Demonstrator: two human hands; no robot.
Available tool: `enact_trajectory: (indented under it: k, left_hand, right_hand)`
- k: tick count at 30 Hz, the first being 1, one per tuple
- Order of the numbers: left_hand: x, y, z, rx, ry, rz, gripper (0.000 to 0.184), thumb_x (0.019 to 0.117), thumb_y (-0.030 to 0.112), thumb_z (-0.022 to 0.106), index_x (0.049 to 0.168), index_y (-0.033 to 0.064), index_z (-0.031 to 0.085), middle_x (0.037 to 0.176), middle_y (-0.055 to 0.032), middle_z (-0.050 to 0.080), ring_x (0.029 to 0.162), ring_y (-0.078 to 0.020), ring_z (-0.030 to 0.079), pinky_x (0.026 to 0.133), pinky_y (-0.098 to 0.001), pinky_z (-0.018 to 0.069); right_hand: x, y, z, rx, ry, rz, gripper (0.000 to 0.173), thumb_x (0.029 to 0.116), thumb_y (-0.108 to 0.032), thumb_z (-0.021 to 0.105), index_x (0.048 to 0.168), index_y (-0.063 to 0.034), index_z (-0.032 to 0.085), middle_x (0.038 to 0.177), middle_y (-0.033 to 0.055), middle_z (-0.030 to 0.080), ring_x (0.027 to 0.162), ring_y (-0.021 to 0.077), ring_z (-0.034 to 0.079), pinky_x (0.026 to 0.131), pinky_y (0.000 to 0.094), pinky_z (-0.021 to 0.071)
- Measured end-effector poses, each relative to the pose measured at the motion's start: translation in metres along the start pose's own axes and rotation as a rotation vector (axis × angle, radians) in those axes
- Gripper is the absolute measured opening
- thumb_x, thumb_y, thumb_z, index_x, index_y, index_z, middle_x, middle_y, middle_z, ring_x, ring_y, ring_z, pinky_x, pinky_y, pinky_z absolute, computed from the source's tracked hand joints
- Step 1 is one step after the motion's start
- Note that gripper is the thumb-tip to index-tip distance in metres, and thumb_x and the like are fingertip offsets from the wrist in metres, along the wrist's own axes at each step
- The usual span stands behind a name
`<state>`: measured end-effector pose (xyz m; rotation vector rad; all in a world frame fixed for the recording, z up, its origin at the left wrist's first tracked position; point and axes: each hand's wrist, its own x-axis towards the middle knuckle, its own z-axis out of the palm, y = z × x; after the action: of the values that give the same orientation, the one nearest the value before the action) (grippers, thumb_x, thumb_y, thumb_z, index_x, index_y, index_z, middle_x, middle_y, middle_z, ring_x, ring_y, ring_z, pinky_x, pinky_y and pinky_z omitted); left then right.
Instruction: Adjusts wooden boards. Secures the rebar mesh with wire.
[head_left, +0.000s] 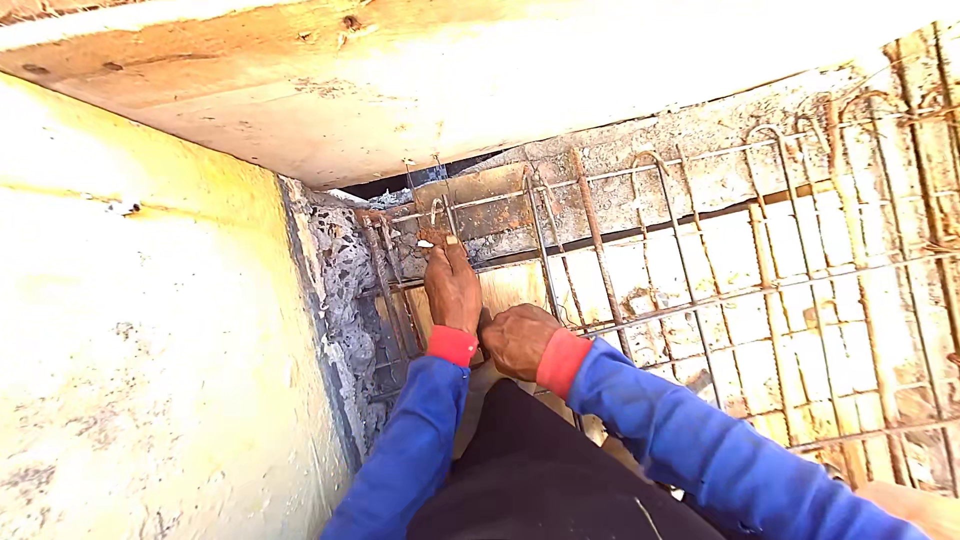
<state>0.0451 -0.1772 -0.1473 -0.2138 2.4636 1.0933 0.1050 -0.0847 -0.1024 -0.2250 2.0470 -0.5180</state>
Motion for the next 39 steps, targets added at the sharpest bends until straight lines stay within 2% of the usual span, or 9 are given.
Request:
enact_trajectory:
  k: [4,7,13,18,20,27,29,34,39]
  left_hand:
    - [-0.013,-0.014,0.004,-0.073,0.045,-0.033,0.046,0.1108,0.050,0.028,0.133,0.0149,0.047,0.082,-0.0122,0.058,0.067,-0.0300,0.059,0.058,-0.0509,0.0505]
    - [-0.008,-0.018,-0.006,-0.012,0.096,0.021,0.038,0.1124,0.039,0.032,0.132,0.0122,0.051,0.077,-0.0113,0.056,0.063,-0.0274,0.058,0.057,-0.0490,0.0507]
    - [0.000,-0.006,-0.021,0.025,0.046,0.057,0.029,0.1113,0.023,0.040,0.121,0.0036,0.059,0.088,-0.0133,0.061,0.076,-0.0257,0.061,0.071,-0.0480,0.0524]
    - [0.008,0.019,-0.038,0.061,-0.080,0.023,0.035,0.1112,0.022,0.037,0.125,0.0008,0.061,0.098,-0.0147,0.064,0.083,-0.0243,0.062,0.078,-0.0437,0.0526]
    - [0.001,0.037,-0.041,0.102,-0.109,0.030,0.036,0.1106,0.021,0.040,0.131,0.0010,0.061,0.109,-0.0185,0.068,0.098,-0.0282,0.066,0.090,-0.0483,0.0531]
    - [0.000,0.027,-0.003,-0.001,-0.020,0.027,0.035,0.1118,0.021,0.038,0.133,0.0011,0.056,0.102,-0.0177,0.064,0.086,-0.0273,0.063,0.078,-0.0452,0.0533]
    - [-0.001,0.029,0.015,0.007,0.011,0.024,0.032,0.1121,0.021,0.038,0.127,0.0006,0.057,0.097,-0.0189,0.062,0.086,-0.0300,0.063,0.080,-0.0480,0.0527]
    - [-0.004,0.022,0.005,0.056,-0.007,0.063,0.039,0.1112,0.019,0.039,0.141,-0.0004,0.054,0.124,-0.0220,0.066,0.116,-0.0306,0.064,0.103,-0.0488,0.0493]
    - [-0.007,0.019,0.004,-0.099,0.007,0.035,0.036,0.1116,0.020,0.039,0.133,-0.0014,0.057,0.113,-0.0200,0.067,0.105,-0.0283,0.066,0.096,-0.0470,0.0521]
  right_hand:
    - [-0.011,-0.003,-0.005,0.045,0.039,-0.022,0.030,0.1063,-0.019,0.043,0.115,0.0004,0.064,0.105,0.0199,0.068,0.101,0.0376,0.068,0.082,0.0547,0.0540]
    - [-0.011,-0.004,-0.007,0.045,0.057,-0.006,0.034,0.1054,-0.019,0.041,0.129,0.0018,0.054,0.102,0.0207,0.068,0.099,0.0386,0.069,0.080,0.0545,0.0548]
    - [-0.016,0.009,-0.026,0.155,0.027,-0.089,0.032,0.1013,-0.020,0.053,0.120,0.0053,0.061,0.117,0.0275,0.065,0.115,0.0446,0.063,0.093,0.0626,0.0505]
    - [-0.015,-0.005,-0.022,0.142,0.042,-0.072,0.034,0.0989,-0.019,0.058,0.121,0.0072,0.062,0.125,0.0297,0.064,0.120,0.0463,0.062,0.095,0.0662,0.0502]
    - [-0.024,-0.011,-0.031,0.170,0.035,-0.076,0.037,0.0977,-0.017,0.059,0.124,0.0082,0.061,0.128,0.0312,0.062,0.122,0.0472,0.060,0.097,0.0674,0.0489]
    - [-0.035,0.014,-0.008,0.166,0.090,-0.071,0.032,0.0985,-0.019,0.054,0.116,0.0057,0.064,0.121,0.0274,0.066,0.118,0.0435,0.063,0.095,0.0633,0.0509]
    - [-0.032,0.024,0.006,0.210,0.111,-0.044,0.033,0.0991,-0.021,0.052,0.121,0.0020,0.063,0.119,0.0251,0.067,0.118,0.0418,0.064,0.094,0.0615,0.0517]
    - [-0.029,0.017,0.004,0.464,0.165,-0.006,0.032,0.1039,-0.023,0.045,0.114,0.0008,0.064,0.112,0.0227,0.067,0.111,0.0369,0.066,0.093,0.0567,0.0520]
    - [-0.030,0.005,-0.005,0.374,0.128,0.040,0.030,0.1024,-0.021,0.047,0.111,0.0024,0.064,0.109,0.0237,0.068,0.109,0.0385,0.067,0.091,0.0581,0.0527]
